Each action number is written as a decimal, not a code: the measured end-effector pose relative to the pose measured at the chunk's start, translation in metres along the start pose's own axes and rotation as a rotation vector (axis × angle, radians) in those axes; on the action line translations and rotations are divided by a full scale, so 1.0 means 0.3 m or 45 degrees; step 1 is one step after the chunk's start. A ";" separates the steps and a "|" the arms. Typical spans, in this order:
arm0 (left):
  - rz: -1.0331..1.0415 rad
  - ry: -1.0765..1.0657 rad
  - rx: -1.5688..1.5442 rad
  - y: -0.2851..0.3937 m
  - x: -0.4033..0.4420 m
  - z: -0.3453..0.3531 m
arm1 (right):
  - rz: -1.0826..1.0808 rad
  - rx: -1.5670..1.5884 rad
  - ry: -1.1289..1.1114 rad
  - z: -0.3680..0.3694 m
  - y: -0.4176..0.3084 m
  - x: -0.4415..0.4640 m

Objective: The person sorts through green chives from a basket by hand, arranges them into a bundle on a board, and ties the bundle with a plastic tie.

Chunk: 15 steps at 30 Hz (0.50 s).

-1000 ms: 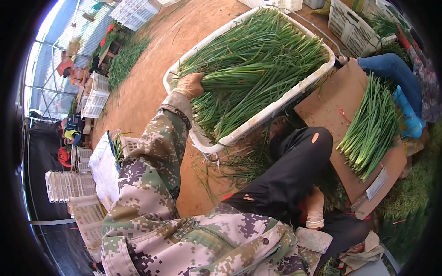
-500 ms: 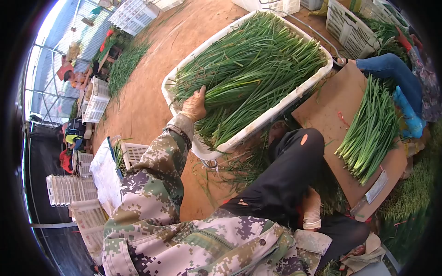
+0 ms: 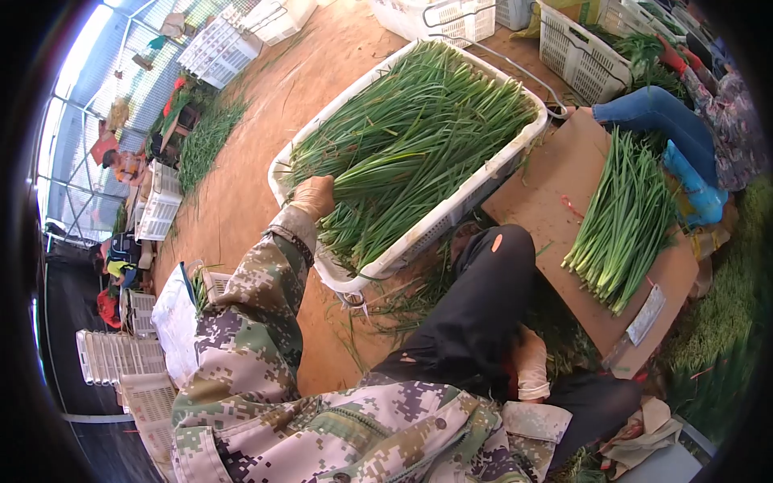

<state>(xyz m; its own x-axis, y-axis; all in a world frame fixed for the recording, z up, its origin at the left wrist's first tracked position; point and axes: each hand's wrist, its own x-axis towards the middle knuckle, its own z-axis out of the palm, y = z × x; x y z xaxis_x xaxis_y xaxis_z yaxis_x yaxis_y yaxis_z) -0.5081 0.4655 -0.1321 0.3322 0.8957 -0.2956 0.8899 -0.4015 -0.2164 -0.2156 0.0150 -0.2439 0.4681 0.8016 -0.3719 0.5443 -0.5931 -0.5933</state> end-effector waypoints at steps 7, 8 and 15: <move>-0.230 0.285 -0.150 -0.142 -0.101 -0.196 | -0.026 0.104 0.033 -0.046 0.004 -0.016; -0.285 0.324 -0.269 -0.219 -0.090 -0.198 | -0.027 0.108 0.036 -0.041 0.016 -0.011; -0.363 0.502 -1.628 -0.432 -0.343 -0.272 | -0.118 0.121 0.190 -0.114 0.015 -0.021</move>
<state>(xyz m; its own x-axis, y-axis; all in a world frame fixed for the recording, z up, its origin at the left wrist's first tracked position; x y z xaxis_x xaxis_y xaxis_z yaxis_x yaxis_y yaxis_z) -0.6321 0.4410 0.0022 -0.0348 0.9978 -0.0572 0.5356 0.0669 0.8418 -0.1922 0.0047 -0.2198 0.5208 0.8283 -0.2065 0.5251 -0.5015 -0.6876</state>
